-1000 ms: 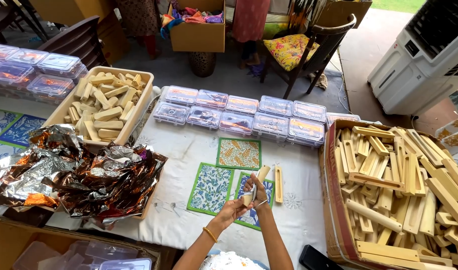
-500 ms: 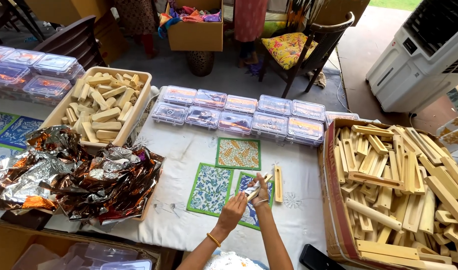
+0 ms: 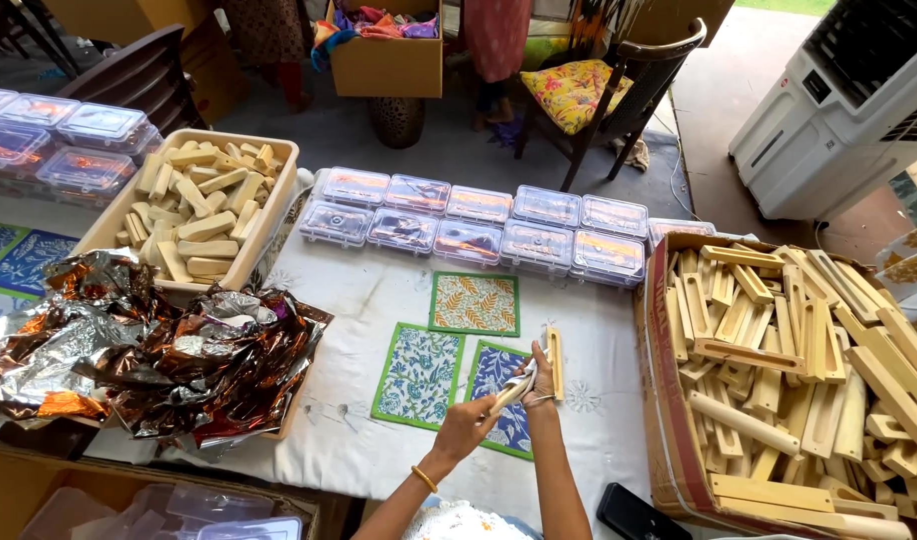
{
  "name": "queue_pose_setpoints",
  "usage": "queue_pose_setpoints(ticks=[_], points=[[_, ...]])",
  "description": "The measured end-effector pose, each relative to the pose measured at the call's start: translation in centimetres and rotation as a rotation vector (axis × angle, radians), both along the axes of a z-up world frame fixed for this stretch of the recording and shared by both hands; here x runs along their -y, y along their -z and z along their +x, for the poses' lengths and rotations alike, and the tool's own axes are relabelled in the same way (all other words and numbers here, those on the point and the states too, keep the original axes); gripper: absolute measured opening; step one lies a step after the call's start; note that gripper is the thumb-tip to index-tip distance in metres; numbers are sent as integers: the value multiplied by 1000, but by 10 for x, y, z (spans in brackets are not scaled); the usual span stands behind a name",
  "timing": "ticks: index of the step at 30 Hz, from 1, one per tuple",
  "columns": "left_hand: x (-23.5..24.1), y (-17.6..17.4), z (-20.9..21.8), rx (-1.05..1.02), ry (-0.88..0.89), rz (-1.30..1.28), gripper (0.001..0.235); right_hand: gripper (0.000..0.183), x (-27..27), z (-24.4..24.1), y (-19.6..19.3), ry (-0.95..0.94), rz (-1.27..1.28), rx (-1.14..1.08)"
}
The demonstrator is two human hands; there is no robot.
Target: Cleaning wooden cylindrical parts with a cloth and placing them into organized plastic containers.
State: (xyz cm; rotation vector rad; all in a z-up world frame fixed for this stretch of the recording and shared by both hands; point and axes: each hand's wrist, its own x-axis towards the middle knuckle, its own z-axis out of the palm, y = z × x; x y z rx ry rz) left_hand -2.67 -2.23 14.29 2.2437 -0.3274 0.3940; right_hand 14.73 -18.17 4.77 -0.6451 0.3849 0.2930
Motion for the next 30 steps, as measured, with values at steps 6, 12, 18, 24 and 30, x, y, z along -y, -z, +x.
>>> queue_pose_setpoints(ticks=[6, 12, 18, 24, 30], points=[[-10, 30, 6, -869, 8, -1289, 31, 24, 2, -20, -74, 20, 129, 80], [-4, 54, 17, -1034, 42, -1962, 36, 27, -39, -38, -77, -204, 968, 320], [-18, 24, 13, -939, 156, -1655, 39, 22, -36, -32, -70, -461, 546, 372], [-23, 16, -16, -1040, 147, -1302, 44, 26, -5, -14, -71, -213, 651, 288], [-11, 17, 8, -780, -35, -950, 37, 22, -29, -33, -56, -143, 598, 153]])
